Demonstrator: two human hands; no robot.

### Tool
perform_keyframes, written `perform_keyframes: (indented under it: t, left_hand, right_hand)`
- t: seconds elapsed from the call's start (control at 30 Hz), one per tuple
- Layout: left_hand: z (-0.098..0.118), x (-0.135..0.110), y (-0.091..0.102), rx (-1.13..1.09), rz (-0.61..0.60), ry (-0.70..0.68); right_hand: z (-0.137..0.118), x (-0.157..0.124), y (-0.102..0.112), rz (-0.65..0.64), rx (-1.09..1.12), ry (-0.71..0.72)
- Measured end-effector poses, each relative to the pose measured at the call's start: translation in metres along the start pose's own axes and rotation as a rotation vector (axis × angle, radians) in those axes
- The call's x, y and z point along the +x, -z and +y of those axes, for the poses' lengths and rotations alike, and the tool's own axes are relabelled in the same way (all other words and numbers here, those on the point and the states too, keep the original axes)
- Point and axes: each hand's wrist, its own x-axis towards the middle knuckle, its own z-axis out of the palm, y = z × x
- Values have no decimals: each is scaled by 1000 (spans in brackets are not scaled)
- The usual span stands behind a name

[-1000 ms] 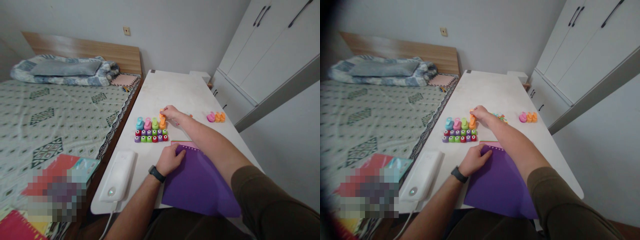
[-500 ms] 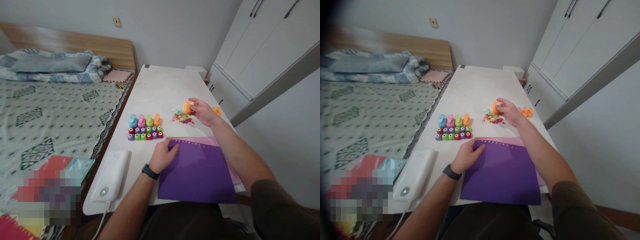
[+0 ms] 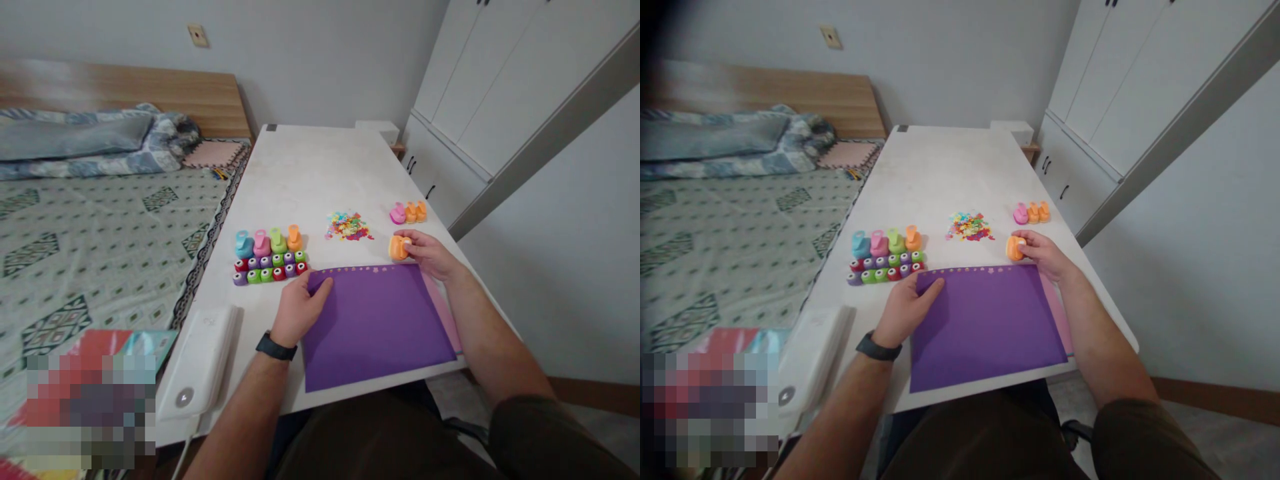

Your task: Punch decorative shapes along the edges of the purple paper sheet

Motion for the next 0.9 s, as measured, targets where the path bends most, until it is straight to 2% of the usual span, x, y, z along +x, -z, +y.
perform_keyframes:
  t: [0.37,0.5,0.9]
  left_hand:
    - [1,2,1,17,57,28]
    - [3,2,2,45,77,29]
    - [3,2,1,62,88,18]
  right_hand:
    - [6,-5,1,-18,17,-38]
    - [5,-7,-1,-70,10,-54]
    - [10,-8,-1,-94,-119,-50]
